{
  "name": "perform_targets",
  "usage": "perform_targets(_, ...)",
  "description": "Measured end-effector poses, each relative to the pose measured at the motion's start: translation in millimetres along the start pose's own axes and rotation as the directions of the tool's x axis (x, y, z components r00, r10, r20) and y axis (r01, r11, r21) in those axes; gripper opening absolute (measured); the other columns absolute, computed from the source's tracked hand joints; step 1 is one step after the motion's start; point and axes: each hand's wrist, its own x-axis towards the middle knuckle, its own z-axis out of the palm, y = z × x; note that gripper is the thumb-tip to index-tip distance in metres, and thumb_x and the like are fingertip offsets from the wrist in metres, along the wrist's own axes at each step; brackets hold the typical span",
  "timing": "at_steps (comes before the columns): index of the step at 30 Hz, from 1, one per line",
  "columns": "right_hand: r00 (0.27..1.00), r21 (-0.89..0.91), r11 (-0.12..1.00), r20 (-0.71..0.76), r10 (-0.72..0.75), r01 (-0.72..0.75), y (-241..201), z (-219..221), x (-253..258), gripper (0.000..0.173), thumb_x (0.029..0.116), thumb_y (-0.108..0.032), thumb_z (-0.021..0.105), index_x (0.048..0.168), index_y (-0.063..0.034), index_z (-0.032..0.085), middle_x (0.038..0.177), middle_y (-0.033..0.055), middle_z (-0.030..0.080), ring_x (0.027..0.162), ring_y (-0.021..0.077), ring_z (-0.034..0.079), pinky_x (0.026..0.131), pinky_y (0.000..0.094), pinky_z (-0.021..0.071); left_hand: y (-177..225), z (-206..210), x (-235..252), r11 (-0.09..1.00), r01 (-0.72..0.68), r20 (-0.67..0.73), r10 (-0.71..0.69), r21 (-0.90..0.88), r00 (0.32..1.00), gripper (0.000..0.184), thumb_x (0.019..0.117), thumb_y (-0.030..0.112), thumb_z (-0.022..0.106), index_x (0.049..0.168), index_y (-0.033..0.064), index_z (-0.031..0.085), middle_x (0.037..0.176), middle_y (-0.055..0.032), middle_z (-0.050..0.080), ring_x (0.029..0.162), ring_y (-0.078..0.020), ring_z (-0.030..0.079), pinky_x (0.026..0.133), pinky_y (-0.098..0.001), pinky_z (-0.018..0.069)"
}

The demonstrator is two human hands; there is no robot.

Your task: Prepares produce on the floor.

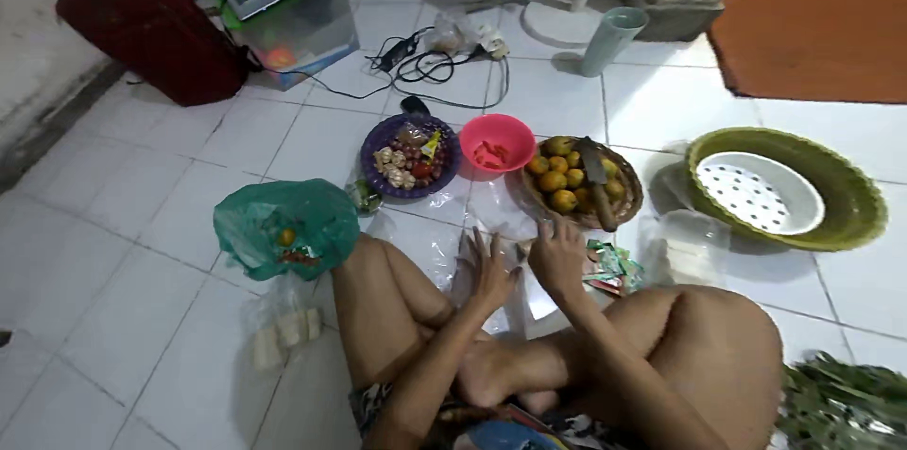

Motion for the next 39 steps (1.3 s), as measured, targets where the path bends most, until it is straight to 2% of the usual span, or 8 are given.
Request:
perform_targets(5,0.900,0.207,0.960,0.354,-0.254,0.189,-33.6,35.7,-2.5,0.032,0.0964,0.000,0.058,0.126,0.0075,0.067,0.138,0.0340,0.058,0.132,0.0550,0.051,0.108,0.0678,0.0392,-7.9,-77.7,-46.5,0.921,-0.253,-0.369,0.135,-0.295,0.920,0.035,0.0973,-0.004,0.050,0.130,-0.0129,0.058,0.150,-0.0299,0.046,0.129,-0.0346,0.058,0.102,-0.0397,0.0522)
perform_targets(8,0.748,0.095,0.989,0.647,-0.147,0.112,-34.0,45.4,2.9,0.037,0.1009,-0.007,0.058,0.136,0.0055,0.061,0.149,0.0296,0.050,0.141,0.0488,0.042,0.115,0.0651,0.0298,-41.4,-145.6,-89.3,0.955,-0.295,-0.717,0.180,-0.037,0.674,0.027,0.0934,-0.003,0.049,0.113,-0.0130,0.065,0.127,-0.0256,0.065,0.113,-0.0269,0.066,0.096,-0.0355,0.0537)
perform_targets(12,0.856,0.219,0.960,0.449,-0.256,0.172,-22.6,43.2,-5.2,0.030,0.0960,-0.001,0.062,0.123,0.0072,0.069,0.140,0.0326,0.057,0.133,0.0523,0.051,0.113,0.0674,0.0335,-104.9,-225.1,-118.9,0.998,-0.027,-0.930,0.057,0.051,0.364,0.024,0.0941,-0.008,0.048,0.109,-0.0162,0.064,0.119,-0.0318,0.064,0.104,-0.0348,0.066,0.089,-0.0404,0.0542)
perform_targets(16,0.917,0.265,0.930,0.238,-0.319,0.254,-14.6,26.6,-9.6,0.019,0.0922,0.004,0.064,0.108,0.0078,0.074,0.126,0.0335,0.064,0.120,0.0564,0.058,0.101,0.0735,0.0402,-141.9,-270.5,-126.6,0.993,0.114,-0.921,-0.010,0.037,0.389,0.024,0.0944,-0.009,0.052,0.114,-0.0149,0.065,0.127,-0.0336,0.060,0.112,-0.0419,0.064,0.092,-0.0463,0.0550)
perform_targets(21,0.925,0.254,0.912,0.120,-0.360,0.322,-9.5,10.1,-13.6,0.017,0.0896,0.005,0.063,0.101,0.0077,0.075,0.112,0.0312,0.069,0.107,0.0542,0.065,0.093,0.0725,0.0442,-147.6,-300.2,-87.3,0.857,0.508,-0.411,-0.432,0.089,0.803,0.040,0.1032,0.004,0.051,0.141,-0.0101,0.051,0.146,-0.0317,0.049,0.137,-0.0447,0.048,0.114,-0.0547,0.0389)
perform_targets(27,0.916,0.266,0.895,0.089,-0.391,0.357,-12.9,1.4,-24.1,0.016,0.0878,0.005,0.062,0.098,0.0079,0.075,0.110,0.0297,0.071,0.103,0.0527,0.067,0.090,0.0713,0.0478,-164.8,-277.7,-18.3,0.486,0.843,-0.415,-0.734,0.231,0.537,0.042,0.1016,0.007,0.055,0.137,-0.0145,0.049,0.145,-0.0329,0.046,0.134,-0.0460,0.048,0.104,-0.0566,0.0449)
perform_targets(35,0.915,0.284,0.886,0.061,-0.399,0.367,-14.6,-0.5,-42.9,0.019,0.0860,0.001,0.062,0.097,0.0066,0.076,0.108,0.0271,0.072,0.101,0.0499,0.069,0.088,0.0694,0.0498,-215.9,-302.5,-11.3,0.659,0.747,-0.502,-0.676,-0.085,0.539,0.080,0.0895,-0.001,0.073,0.156,-0.0011,0.030,0.161,-0.0325,0.024,0.142,-0.0524,0.035,0.108,-0.0631,0.0411)
perform_targets(39,0.917,0.314,0.895,0.136,-0.374,0.318,-20.7,-3.2,-52.2,0.017,0.0853,0.006,0.065,0.099,0.0072,0.076,0.109,0.0265,0.073,0.104,0.0473,0.070,0.093,0.0691,0.0489,-208.5,-303.9,-41.4,0.771,0.537,-0.547,-0.628,-0.343,0.553,0.049,0.1117,0.017,0.037,0.155,-0.0065,0.031,0.159,-0.0325,0.030,0.149,-0.0455,0.030,0.120,-0.0553,0.0287)
